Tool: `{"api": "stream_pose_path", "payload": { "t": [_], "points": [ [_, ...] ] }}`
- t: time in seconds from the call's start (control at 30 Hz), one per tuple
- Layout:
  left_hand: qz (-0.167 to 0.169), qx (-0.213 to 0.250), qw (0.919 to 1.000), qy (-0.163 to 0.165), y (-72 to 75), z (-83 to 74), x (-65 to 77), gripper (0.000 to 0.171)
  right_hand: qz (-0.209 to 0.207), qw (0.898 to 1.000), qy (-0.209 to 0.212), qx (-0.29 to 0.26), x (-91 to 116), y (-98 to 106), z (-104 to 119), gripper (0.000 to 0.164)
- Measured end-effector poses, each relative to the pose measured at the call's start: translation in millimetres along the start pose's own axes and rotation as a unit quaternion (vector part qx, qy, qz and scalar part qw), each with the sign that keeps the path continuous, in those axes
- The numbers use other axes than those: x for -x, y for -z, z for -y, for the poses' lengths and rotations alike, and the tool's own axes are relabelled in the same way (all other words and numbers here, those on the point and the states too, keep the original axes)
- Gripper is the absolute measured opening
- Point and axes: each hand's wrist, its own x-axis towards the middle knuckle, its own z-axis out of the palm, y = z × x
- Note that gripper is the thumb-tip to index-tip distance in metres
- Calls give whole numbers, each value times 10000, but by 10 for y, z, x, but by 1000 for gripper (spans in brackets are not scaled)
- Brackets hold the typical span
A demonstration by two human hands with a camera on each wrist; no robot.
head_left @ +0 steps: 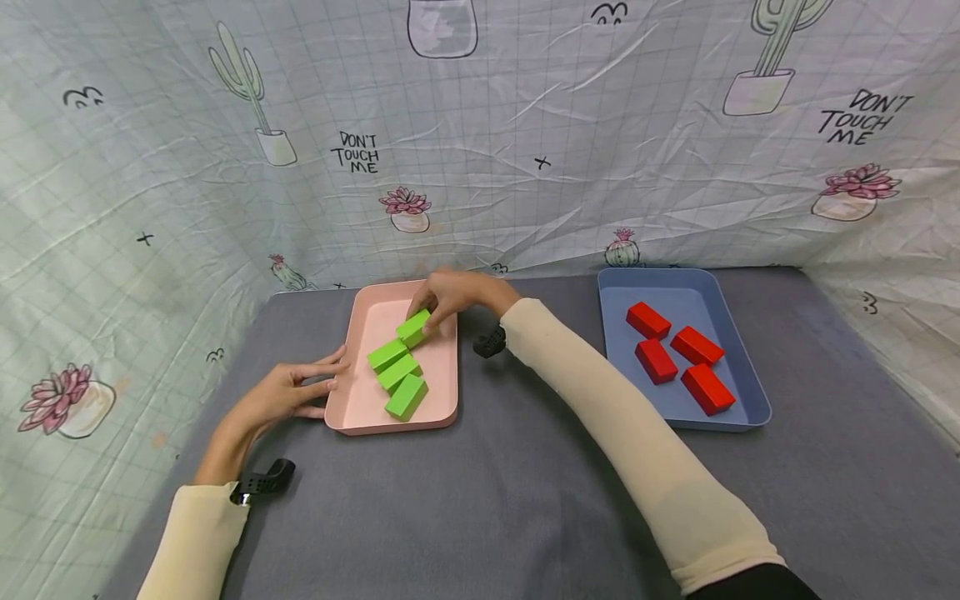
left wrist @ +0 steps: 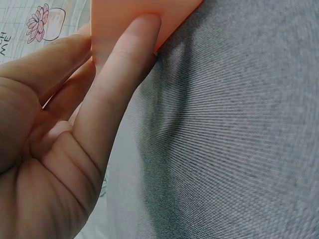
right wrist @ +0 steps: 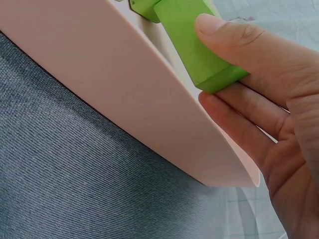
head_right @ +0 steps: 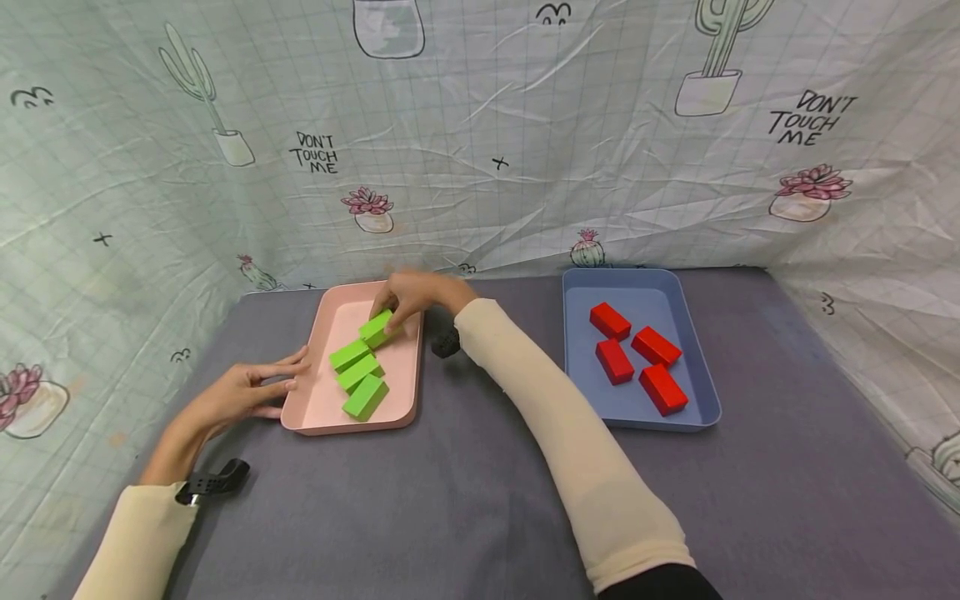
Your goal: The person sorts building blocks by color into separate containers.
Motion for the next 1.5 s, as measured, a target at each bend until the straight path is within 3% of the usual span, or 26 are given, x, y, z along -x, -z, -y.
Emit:
{"api": "stream_pose_path", "payload": {
  "t": [0.47,0.77,1.0,1.27,1.5],
  "points": [
    [0,41,10000,22,2,-1,-9,50,405,9991,136,-82,-50,-53,30,31],
    [-7,5,10000,-7,12,6,-15,47,745,9931,82,897,-69,-27,124,36],
    [-25,16,10000,10,-1,6,-12,48,775,9923,25,961,-41,-46,157,40],
    [-49,-28,10000,-1,11,-1,-7,48,657,9940,137,865,235,70,248,40],
    [-38,-9,10000,10,-1,-9,-7,49,378,9930,178,1109,684,213,330,40]
  ]
}}
